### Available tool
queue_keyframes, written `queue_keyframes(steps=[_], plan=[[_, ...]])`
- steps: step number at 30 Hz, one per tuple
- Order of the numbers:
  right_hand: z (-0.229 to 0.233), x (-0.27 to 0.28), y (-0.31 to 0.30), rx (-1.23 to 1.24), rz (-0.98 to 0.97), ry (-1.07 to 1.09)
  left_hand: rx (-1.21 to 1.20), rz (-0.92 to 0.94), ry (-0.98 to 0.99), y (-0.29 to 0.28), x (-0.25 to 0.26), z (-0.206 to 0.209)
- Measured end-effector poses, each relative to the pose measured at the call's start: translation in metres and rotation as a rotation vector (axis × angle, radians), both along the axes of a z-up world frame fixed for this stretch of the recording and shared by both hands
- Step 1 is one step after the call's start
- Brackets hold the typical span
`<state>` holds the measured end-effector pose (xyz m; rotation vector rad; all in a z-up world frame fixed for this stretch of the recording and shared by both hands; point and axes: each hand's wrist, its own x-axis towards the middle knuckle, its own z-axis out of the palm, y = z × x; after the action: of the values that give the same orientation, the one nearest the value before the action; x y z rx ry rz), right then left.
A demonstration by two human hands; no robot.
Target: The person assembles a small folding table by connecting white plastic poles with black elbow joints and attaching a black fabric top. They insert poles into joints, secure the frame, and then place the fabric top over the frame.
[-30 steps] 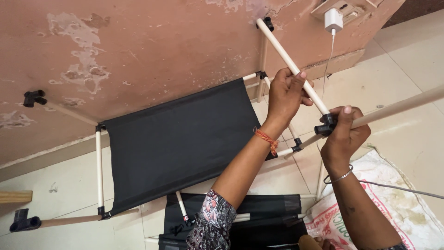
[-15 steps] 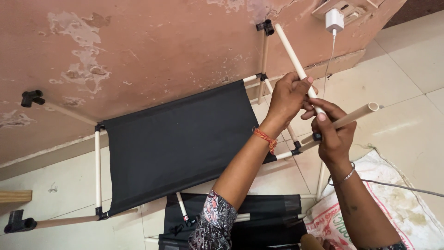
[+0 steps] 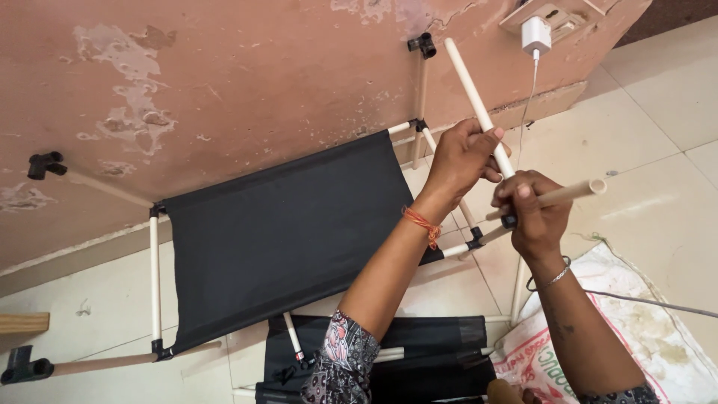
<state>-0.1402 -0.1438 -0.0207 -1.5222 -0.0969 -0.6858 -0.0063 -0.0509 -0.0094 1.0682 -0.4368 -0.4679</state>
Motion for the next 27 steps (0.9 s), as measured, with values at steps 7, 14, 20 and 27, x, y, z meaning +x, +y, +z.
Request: queue_keyframes(steps=[7, 14, 20, 27], plan=[[0.025, 0.000, 0.014, -0.016, 0.049, -0.048, -0.029, 0.008, 0.041, 0.006, -0.006, -0.001], [0.015, 0.000, 0.010, -0.003, -0.083, 0.030, 0.151, 0.150, -0.056, 0.012, 0.002, -0.010], [0.010, -0.001, 0.011, 0.038, -0.048, 0.058, 0.559, 0.715, -0.581, 0.041, 0.063, -0.010], [0.014, 0.001, 0.012, 0.025, -0.037, 0.066, 0.688, 0.855, -0.861, 0.050, 0.143, -0.001]])
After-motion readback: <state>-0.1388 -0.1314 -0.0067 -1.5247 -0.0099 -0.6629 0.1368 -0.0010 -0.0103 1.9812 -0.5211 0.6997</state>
